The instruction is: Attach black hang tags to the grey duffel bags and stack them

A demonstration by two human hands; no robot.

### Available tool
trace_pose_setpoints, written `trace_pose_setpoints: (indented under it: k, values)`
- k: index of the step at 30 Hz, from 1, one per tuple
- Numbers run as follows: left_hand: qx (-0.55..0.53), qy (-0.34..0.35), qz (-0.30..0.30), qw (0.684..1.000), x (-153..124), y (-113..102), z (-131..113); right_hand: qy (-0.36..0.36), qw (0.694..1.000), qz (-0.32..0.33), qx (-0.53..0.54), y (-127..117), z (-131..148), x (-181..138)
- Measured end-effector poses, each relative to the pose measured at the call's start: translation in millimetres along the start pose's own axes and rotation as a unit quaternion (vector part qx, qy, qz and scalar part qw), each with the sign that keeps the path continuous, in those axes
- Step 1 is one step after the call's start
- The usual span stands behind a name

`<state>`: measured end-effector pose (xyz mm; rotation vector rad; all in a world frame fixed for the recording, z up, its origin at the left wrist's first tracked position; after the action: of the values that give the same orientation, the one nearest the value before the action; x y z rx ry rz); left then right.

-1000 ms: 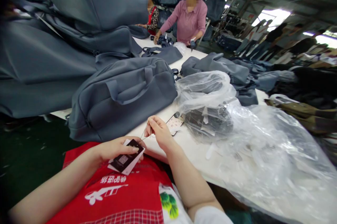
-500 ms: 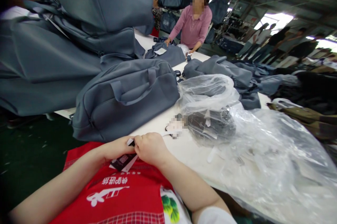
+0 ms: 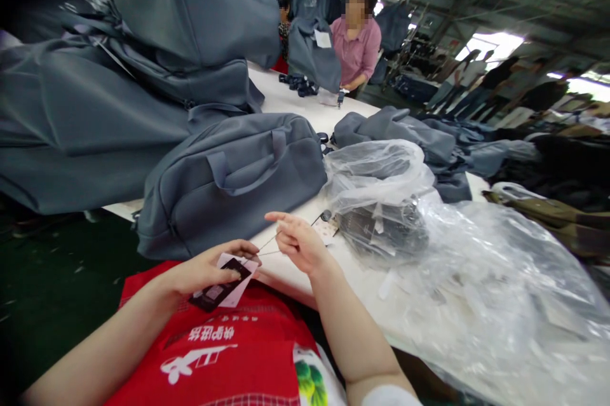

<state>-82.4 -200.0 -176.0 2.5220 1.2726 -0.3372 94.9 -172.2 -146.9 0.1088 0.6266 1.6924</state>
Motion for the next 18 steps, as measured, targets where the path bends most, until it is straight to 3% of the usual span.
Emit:
trace_pose_setpoints:
  k: [3, 5, 12, 15, 18]
  values:
    - [-0.067, 0.048, 0.028, 0.996, -5, 1, -4, -0.034, 0.996, 0.0, 0.079, 4, 14, 4]
    - [-0.079, 0.044, 0.013, 0.996, -9, -1, -8, -0.045, 0.995, 0.007, 0.088, 11, 16, 7]
    - [-0.121, 0.006, -0.014, 0.993, -34, -8, -12, -0.082, 0.995, 0.051, -0.029, 46, 3, 23]
    - [-0.115, 0.01, -0.083, 0.99, -46, -32, -14, -0.055, 0.985, 0.082, -0.143, 69, -22, 37]
    - [-0.053, 0.012, -0.189, 0.981, -61, -76, -36, -0.004, 0.976, 0.117, -0.184, 91, -53, 57]
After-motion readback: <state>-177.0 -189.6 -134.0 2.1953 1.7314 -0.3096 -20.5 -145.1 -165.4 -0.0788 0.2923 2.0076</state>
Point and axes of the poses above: each hand's wrist, its own x-axis towards the middle knuckle, its own y-axis out of the palm, z = x × y, the point moved 5 cm from there along x, towards the middle knuckle, and after that the axes turned 9 degrees about -z, right-handed, at the moved point
